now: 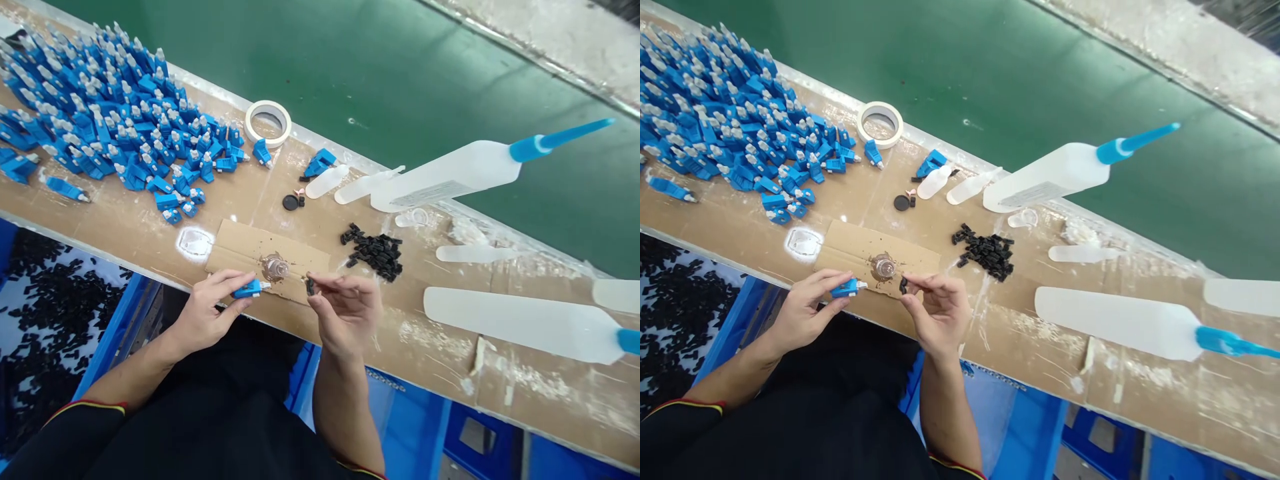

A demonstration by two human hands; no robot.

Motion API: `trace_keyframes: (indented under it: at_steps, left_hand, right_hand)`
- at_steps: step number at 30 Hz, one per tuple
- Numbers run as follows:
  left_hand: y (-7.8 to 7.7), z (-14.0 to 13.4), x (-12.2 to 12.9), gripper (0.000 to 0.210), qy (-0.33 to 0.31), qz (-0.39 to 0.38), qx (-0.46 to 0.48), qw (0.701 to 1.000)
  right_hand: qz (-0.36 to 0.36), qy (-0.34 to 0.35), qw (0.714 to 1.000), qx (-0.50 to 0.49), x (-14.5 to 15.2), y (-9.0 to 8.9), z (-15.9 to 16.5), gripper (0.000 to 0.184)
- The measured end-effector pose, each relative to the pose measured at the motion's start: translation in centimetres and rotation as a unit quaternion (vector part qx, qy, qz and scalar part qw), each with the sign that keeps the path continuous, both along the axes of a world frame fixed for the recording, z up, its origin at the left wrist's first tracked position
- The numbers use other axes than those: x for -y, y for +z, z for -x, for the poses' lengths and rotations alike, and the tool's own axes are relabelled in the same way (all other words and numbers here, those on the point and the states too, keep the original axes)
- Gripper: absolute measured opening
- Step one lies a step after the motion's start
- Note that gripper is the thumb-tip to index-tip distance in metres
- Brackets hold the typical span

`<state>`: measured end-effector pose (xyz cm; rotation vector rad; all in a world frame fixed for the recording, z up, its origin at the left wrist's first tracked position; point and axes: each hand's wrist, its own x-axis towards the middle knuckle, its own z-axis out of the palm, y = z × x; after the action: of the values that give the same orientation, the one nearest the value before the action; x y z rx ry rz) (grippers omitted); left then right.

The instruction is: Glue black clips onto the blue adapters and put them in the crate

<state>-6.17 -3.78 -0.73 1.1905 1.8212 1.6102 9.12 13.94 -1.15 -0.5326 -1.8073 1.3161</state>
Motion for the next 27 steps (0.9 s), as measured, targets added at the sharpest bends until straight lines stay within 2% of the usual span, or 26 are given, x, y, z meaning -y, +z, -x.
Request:
trace_keyframes:
  at_steps: [2,4,7,10,13,16,19,27]
  left_hand:
    - [0.2,-0.4,-0.4,0.046,-0.017,-0.012,-0.016,1.000]
    - [0.1,-1.0,-0.9,0.050,-0.006,-0.024,-0.018,1.000]
    - [-0.1,-1.8,-1.8,0.041,0.043,-0.075,-0.060,0.994]
    - [-0.2,-2.3,-2.5,0.031,0.076,-0.149,-0.146,0.975]
    - [0.0,-2.6,-2.8,0.029,0.097,-0.170,-0.202,0.960]
    - [0.2,-2.8,-2.9,0.026,0.109,-0.172,-0.218,0.954]
    - [0.2,-2.9,-2.8,0.024,0.118,-0.177,-0.225,0.951]
    - [-0.3,-3.2,-2.9,0.025,0.137,-0.188,-0.239,0.943]
  right_hand:
    - [0.070,-0.013,0.996,-0.048,1.2,0.0,-0.3,0.033]
    - [0.118,-0.018,0.990,-0.076,2.3,0.1,-0.5,0.034]
    - [0.138,-0.013,0.986,-0.096,3.5,0.5,-0.5,0.032]
    - [0.093,-0.016,0.992,-0.085,4.4,0.8,-0.3,0.030]
    - [0.019,-0.017,0.998,-0.062,5.0,0.9,-0.2,0.033]
    - [-0.033,-0.011,0.999,-0.036,5.3,0.7,-0.1,0.041]
    - [-0.057,-0.010,0.998,-0.024,5.4,0.5,0.0,0.042]
    - [-0.168,-0.019,0.985,0.029,5.2,1.2,0.1,0.030]
